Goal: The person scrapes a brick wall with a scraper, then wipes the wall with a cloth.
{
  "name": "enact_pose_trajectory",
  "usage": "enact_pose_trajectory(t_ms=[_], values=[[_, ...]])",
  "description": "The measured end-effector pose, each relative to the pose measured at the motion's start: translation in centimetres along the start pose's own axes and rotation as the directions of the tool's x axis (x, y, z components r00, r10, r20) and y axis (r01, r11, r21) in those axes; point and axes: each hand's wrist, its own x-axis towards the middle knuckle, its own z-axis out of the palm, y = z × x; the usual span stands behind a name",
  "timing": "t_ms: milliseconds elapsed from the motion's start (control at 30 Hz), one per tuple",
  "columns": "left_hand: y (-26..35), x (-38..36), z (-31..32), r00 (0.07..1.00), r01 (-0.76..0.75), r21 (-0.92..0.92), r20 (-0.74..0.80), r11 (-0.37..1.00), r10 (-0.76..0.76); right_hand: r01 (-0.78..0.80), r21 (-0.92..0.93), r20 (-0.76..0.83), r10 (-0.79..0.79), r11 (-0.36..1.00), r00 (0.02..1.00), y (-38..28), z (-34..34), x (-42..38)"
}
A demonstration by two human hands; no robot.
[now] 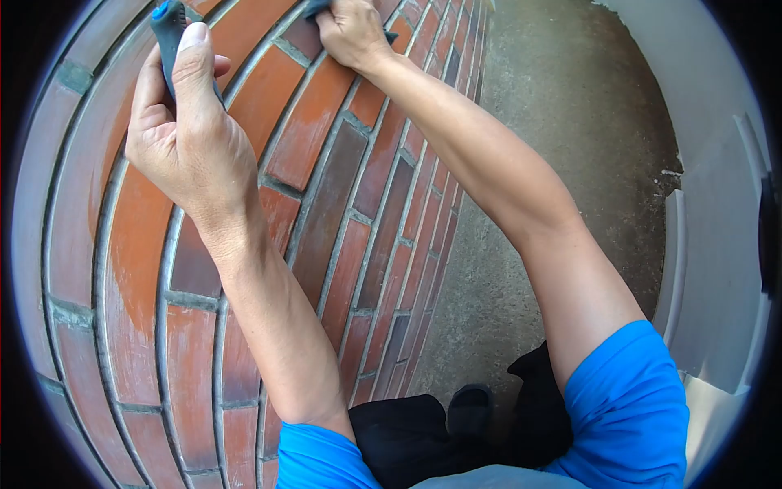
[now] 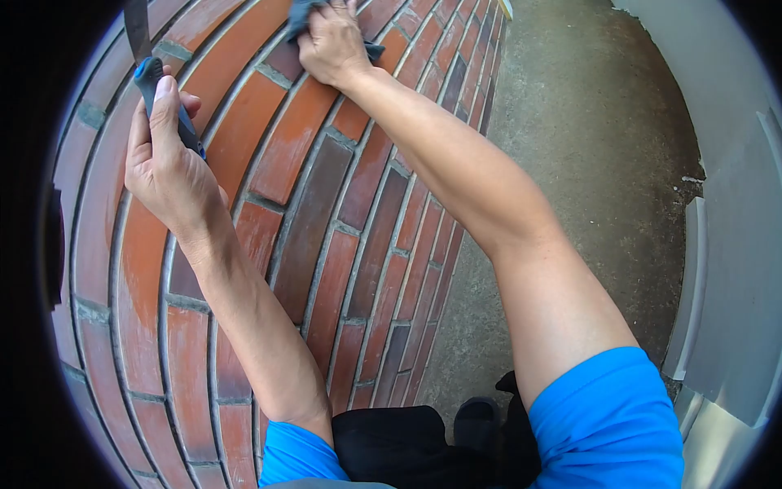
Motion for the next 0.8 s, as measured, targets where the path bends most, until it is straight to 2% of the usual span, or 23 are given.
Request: enact_pose_trajectory(t_ms=[33, 100, 133, 167, 200, 233, 267, 300, 333, 400, 467, 500, 533, 567, 600, 633, 700, 767, 800], values=[[0.1, -0.1, 0.3, 0.999, 0.033, -0.010, 0.010, 0.999, -0.033, -0.010, 0.095, -0.043, 0.014, 0.995, 0.999, -0.3, 0.1, 0.8], [0.4, -0.2, 0.4, 0.995, 0.097, -0.021, 0.028, 0.995, -0.096, -0.059, -0.049, 0.148, 0.065, 0.997, 0.987, 4.6, 0.9, 0.4], [0.2, -0.3, 0.5, 0.995, 0.100, -0.038, 0.025, 0.994, -0.099, -0.112, -0.075, 0.126, 0.121, 0.991, 0.985, 7.4, 1.8, 0.4], [-0.2, -0.3, 0.5, 0.993, 0.109, -0.045, 0.038, 0.993, -0.108, -0.289, -0.098, 0.165, 0.302, 0.952, 0.939, 8.4, 1.1, 0.5], [-0.5, -0.3, 0.5, 0.992, 0.116, -0.054, 0.053, 0.992, -0.113, -0.344, 0.039, 0.218, 0.328, 0.938, 0.919, 8.1, -1.0, 0.9], [-0.9, 0.1, 0.6, 0.992, 0.115, -0.068, 0.062, 0.991, -0.111, -0.723, -0.178, 0.307, 0.735, 0.668, 0.604, 7.0, -2.4, 1.4], [-1.2, 0.3, 0.7, 0.985, 0.160, -0.148, 0.091, 0.976, -0.148, -0.576, -0.368, 0.390, 0.684, 0.730, 0.617, 9.3, -2.4, -0.2], [-0.9, 0.2, 0.6, 0.983, 0.168, -0.122, 0.095, 0.978, -0.157, -0.515, -0.464, 0.396, 0.689, 0.721, 0.607, 7.8, -4.4, -0.6], [0.1, -0.2, 0.5, 0.981, 0.178, -0.104, 0.094, 0.978, -0.169, -0.589, -0.411, 0.278, 0.711, 0.695, 0.646, 7.6, -5.6, -4.0], [0.3, -0.2, 0.1, 0.980, 0.182, -0.120, 0.102, 0.976, -0.170, -0.602, -0.519, 0.284, 0.786, 0.607, 0.549, 4.1, -7.5, -4.9], [1.0, 0.4, -0.5, 0.980, 0.191, -0.123, 0.074, 0.974, -0.183, -0.639, -0.422, 0.280, 0.763, 0.643, 0.583, 1.0, -7.6, -5.4], [1.3, 0.6, -0.9, 0.980, 0.198, -0.122, 0.064, 0.973, -0.191, -0.591, -0.407, 0.313, 0.714, 0.696, 0.626, -0.4, -7.5, -6.0], [1.3, 0.9, -1.3, 0.980, 0.191, -0.119, 0.078, 0.974, -0.183, -0.609, -0.391, 0.404, 0.723, 0.690, 0.560, -3.1, -7.7, -5.5], [1.5, 1.1, -1.7, 0.980, 0.194, -0.120, 0.062, 0.974, -0.188, -0.571, -0.316, 0.456, 0.649, 0.758, 0.609, -6.1, -7.8, -5.5], [1.8, 1.4, -2.0, 0.980, 0.196, -0.120, 0.052, 0.973, -0.191, -0.465, -0.123, 0.458, 0.466, 0.877, 0.757, -7.7, -7.2, -6.8], [2.2, 1.8, -2.3, 0.981, 0.194, -0.121, 0.041, 0.974, -0.190, -0.311, 0.025, 0.520, 0.254, 0.950, 0.816, -10.2, -7.4, -7.3], [3.0, 2.1, -3.1, 0.985, 0.170, -0.123, 0.019, 0.978, -0.169, -0.054, 0.224, 0.603, -0.095, 0.973, 0.792, -15.8, -8.0, -8.0], [3.4, 2.8, -4.2, 0.990, 0.144, -0.126, 0.011, 0.982, -0.144, -0.019, 0.459, 0.641, -0.316, 0.888, 0.699, -20.6, -9.0, -9.4], [3.6, 3.2, -4.7, 0.991, 0.132, -0.155, 0.018, 0.979, -0.131, 0.050, 0.465, 0.640, -0.375, 0.884, 0.671, -20.7, -8.9, -9.8]])
